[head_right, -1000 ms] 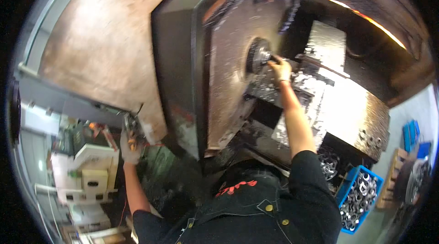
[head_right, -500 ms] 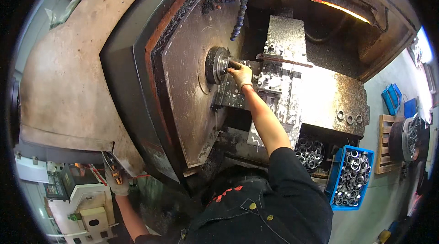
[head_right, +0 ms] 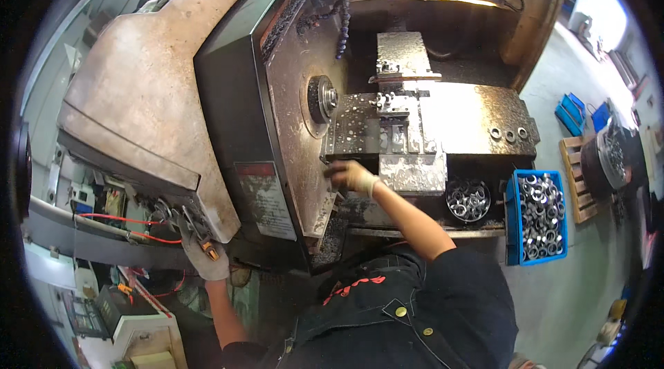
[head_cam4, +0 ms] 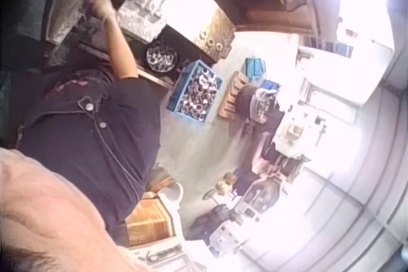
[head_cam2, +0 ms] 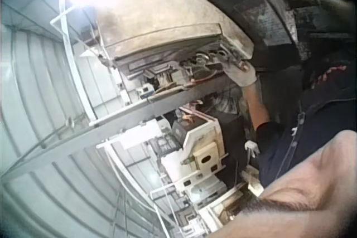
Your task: The person operates a CNC lathe machine in a workshop. They open the machine door, use a screwdriver to adjust the chuck and tooling, and place metal rings into the machine. The person also interacts with the control panel and retrieves parts from a blue bin.
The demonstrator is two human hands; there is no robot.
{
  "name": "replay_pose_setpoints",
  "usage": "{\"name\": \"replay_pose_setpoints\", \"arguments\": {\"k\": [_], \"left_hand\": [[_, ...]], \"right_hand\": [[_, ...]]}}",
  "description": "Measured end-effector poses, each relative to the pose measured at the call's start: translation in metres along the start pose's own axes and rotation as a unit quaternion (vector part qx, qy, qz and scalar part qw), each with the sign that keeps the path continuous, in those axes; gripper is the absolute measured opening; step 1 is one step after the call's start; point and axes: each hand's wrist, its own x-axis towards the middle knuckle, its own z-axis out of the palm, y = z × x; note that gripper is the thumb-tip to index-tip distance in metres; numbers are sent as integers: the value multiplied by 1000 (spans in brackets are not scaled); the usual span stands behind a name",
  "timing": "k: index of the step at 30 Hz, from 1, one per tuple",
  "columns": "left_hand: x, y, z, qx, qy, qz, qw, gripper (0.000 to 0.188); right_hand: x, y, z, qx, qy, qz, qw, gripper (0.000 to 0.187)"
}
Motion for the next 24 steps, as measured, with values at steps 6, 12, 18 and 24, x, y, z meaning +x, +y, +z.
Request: {"name": "replay_pose_setpoints", "arguments": {"k": [6,12,18,24], "left_hand": [[-12,1,-11,-24,-126,-55,990,47],[14,19,-24,-57,-168,-69,982,38],[-48,10,-15,-307,-67,-136,940,59],[-173,50,-4,-576,-178,-289,744,65]], "right_hand": [[-110,-27,107,-43,-162,86,982,46],[-145,36,178,37,-19,74,996,56],[-144,8,206,-61,85,138,985,59],[-190,17,195,-21,182,34,983,57]]}}
